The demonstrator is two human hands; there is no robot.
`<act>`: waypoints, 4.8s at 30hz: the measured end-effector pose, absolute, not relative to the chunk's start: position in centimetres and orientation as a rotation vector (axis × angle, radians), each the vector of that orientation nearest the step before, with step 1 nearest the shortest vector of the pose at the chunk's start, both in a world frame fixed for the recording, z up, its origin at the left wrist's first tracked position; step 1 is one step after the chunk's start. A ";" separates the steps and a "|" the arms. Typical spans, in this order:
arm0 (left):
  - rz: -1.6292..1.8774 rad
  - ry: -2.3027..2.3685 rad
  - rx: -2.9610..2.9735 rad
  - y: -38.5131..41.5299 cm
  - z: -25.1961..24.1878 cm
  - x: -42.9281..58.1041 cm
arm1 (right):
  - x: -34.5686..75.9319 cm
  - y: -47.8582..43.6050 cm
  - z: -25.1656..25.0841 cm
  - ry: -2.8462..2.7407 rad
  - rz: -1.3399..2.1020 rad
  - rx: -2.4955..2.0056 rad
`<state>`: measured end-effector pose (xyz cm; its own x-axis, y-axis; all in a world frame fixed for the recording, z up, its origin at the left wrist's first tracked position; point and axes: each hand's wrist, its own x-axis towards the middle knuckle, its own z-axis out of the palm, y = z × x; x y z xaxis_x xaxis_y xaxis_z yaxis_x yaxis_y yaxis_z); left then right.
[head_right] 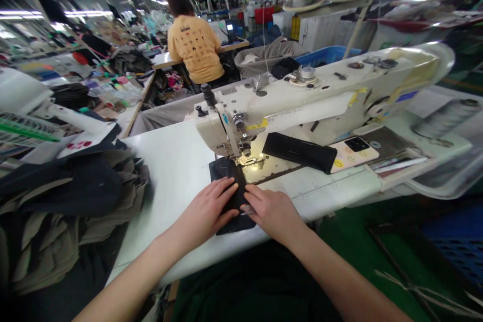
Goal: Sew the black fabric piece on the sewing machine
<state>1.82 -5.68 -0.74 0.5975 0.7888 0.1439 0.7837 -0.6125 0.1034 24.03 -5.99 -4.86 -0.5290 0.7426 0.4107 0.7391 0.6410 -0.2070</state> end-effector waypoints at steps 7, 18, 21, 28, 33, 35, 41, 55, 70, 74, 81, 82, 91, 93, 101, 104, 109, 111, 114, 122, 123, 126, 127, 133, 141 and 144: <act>0.404 1.363 2.739 -5.8 -2.4 1.3 | 23.9 -5.7 -4.6 -2.388 0.034 -1.159; 0.436 1.354 2.704 -5.3 -1.9 1.4 | 23.9 -4.9 -4.1 -2.407 0.065 -1.169; 0.424 1.346 2.710 -5.2 -1.8 1.3 | 23.9 -4.7 -4.1 -2.424 0.067 -1.168; 0.379 1.369 2.714 -4.9 -1.4 1.3 | 23.8 -4.4 -3.8 -2.436 0.051 -1.169; 0.355 1.381 2.718 -4.5 -1.3 1.2 | 23.7 -4.1 -3.8 -2.449 0.048 -1.172; 0.380 1.375 2.720 -4.3 -1.4 1.1 | 23.6 -3.9 -3.8 -2.449 0.048 -1.173; 0.422 1.370 2.745 -3.7 -1.7 0.9 | 23.5 -3.3 -3.5 -2.449 0.052 -1.171; 0.445 1.368 2.742 -2.8 -1.6 0.7 | 23.3 -2.4 -3.5 -2.466 0.076 -1.167; 0.383 1.410 2.779 -2.1 -0.7 1.7 | 23.2 -2.2 -3.2 -2.455 0.115 -1.178; 0.456 1.400 2.752 -1.9 -1.6 1.5 | 23.3 -1.8 -3.1 -2.433 0.132 -1.169; 0.363 1.436 2.695 -2.1 -1.6 1.6 | 23.1 -1.7 -4.1 -2.406 0.095 -1.145; 0.363 1.437 2.693 -2.1 -1.5 1.6 | 23.0 -1.8 -4.3 -2.400 0.086 -1.146; 0.391 1.413 2.711 -2.2 -1.6 1.5 | 23.0 -2.3 -3.9 -2.427 0.098 -1.177; 0.399 1.417 2.716 -2.1 -1.7 1.5 | 23.0 -2.3 -3.8 -2.436 0.102 -1.192; 0.418 1.451 2.713 -1.4 -2.1 1.3 | 23.3 -2.5 -3.8 -2.411 0.127 -1.201; 0.415 1.466 2.727 -1.1 -2.0 1.2 | 23.8 -3.6 -3.9 -2.405 0.141 -1.194; 0.420 1.540 2.777 -3.0 -1.2 1.6 | 24.3 -4.9 -3.7 -2.471 0.123 -1.232; 0.418 1.472 2.794 -4.5 -1.3 1.9 | 24.2 -4.8 -3.6 -2.485 0.116 -1.249; 0.409 1.391 2.811 -5.7 -1.9 2.1 | 24.1 -4.2 -3.4 -2.484 0.111 -1.267; 0.555 1.435 2.742 -2.4 -2.5 1.7 | 23.3 -2.4 -2.9 -2.503 0.114 -1.322; 0.560 1.429 2.742 -2.2 -2.5 1.7 | 23.3 -2.4 -3.0 -2.502 0.105 -1.326; 0.567 1.415 2.749 -2.2 -2.3 1.7 | 23.2 -2.4 -3.1 -2.493 0.086 -1.337; 0.565 1.411 2.755 -2.2 -2.4 1.7 | 23.2 -2.4 -3.2 -2.489 0.083 -1.339; 0.613 1.409 2.749 -2.4 -2.7 1.6 | 23.1 -2.5 -3.2 -2.486 0.076 -1.348; 0.622 1.404 2.744 -2.4 -2.9 1.5 | 23.0 -2.6 -3.4 -2.489 0.056 -1.357; 0.613 1.405 2.752 -2.4 -2.9 1.5 | 23.1 -2.6 -3.4 -2.496 0.045 -1.349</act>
